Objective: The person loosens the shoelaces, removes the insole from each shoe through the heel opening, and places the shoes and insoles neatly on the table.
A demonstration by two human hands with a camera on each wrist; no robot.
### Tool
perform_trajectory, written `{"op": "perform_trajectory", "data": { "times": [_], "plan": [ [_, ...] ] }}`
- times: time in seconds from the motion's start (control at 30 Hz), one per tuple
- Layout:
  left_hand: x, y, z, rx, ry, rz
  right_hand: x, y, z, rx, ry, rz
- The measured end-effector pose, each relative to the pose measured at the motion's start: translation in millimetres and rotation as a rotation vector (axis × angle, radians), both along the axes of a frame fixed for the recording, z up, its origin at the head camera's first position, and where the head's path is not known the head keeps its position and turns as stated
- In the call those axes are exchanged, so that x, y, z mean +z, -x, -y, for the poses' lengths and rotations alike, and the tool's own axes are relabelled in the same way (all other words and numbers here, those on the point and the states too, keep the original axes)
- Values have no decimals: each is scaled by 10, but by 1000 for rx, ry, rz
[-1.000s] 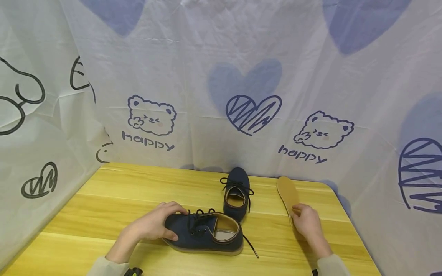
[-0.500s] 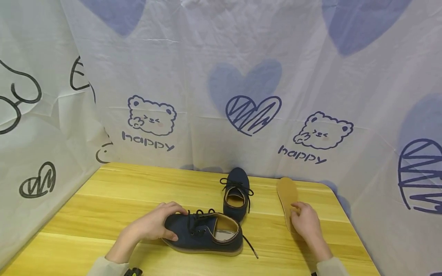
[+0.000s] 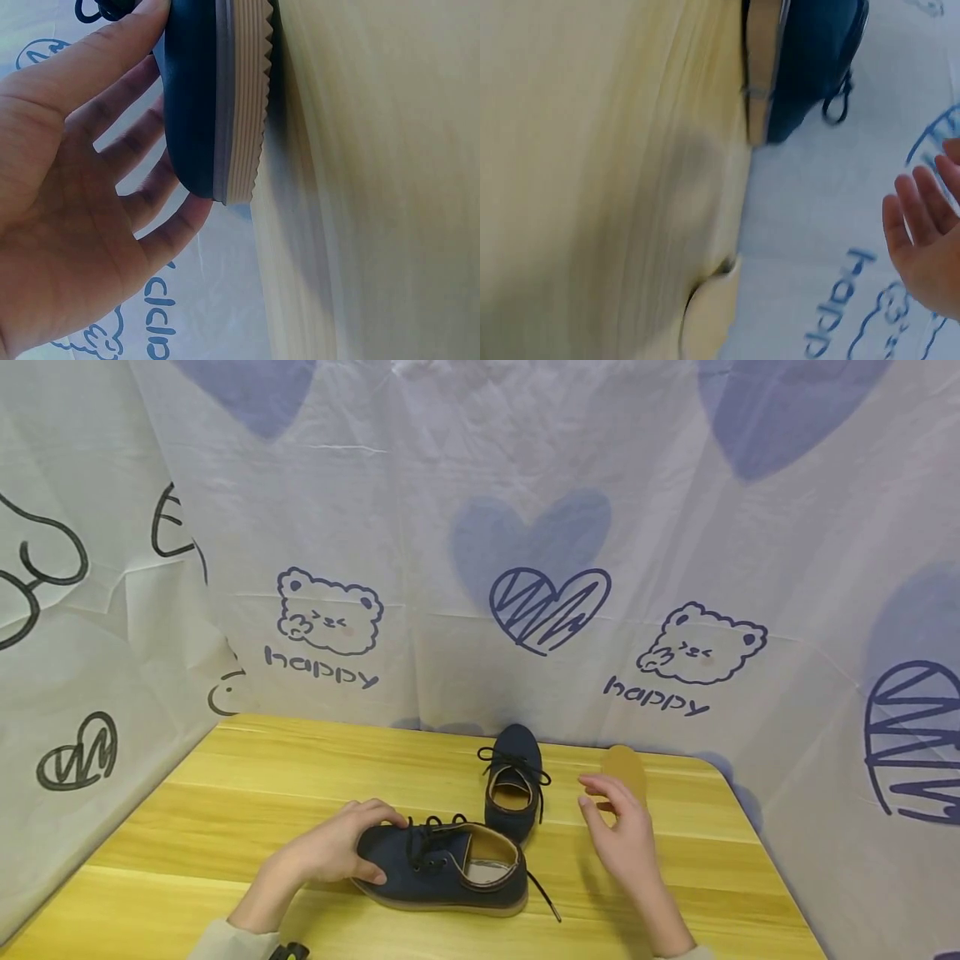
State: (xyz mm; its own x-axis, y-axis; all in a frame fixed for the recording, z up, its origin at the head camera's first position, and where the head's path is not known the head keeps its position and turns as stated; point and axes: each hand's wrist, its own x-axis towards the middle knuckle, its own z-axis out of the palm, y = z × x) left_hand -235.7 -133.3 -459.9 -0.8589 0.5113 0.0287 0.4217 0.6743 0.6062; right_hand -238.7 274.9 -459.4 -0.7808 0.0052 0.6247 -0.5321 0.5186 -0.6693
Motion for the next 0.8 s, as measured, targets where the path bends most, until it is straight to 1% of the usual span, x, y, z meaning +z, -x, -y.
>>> {"op": "perform_trajectory", "data": {
  "times": [0.07,0.13,0.2,0.27,0.47,0.53,0.6,0.7,0.77,0.8],
  "plan": [
    [6,-2,-1,-1,-1,0,17,-31,112,79,-10,-39],
    [9,-4,-2,-3,-4,1,17,-66,213,137,-46,-63],
    [6,-4,-1,-2,-5,1,11,-105,303,173,-93,-70],
    [1,-4,0,-2,-6,1,-4,-142,382,212,-135,-58],
    [-21,-3,-7,-2,-1,-3,-82,-233,532,318,-276,39],
    [-24,-2,-10,-3,0,-4,-107,-251,552,341,-333,88],
    [-25,-1,-11,-2,-2,-3,-121,-263,562,357,-385,158],
    [-23,1,-9,-1,-5,1,-133,-271,570,373,-420,270],
    [-20,3,-3,1,-4,2,-133,-268,580,385,-411,320],
    [-19,3,1,2,-1,-1,-135,-264,586,389,-406,331]
  ]
}}
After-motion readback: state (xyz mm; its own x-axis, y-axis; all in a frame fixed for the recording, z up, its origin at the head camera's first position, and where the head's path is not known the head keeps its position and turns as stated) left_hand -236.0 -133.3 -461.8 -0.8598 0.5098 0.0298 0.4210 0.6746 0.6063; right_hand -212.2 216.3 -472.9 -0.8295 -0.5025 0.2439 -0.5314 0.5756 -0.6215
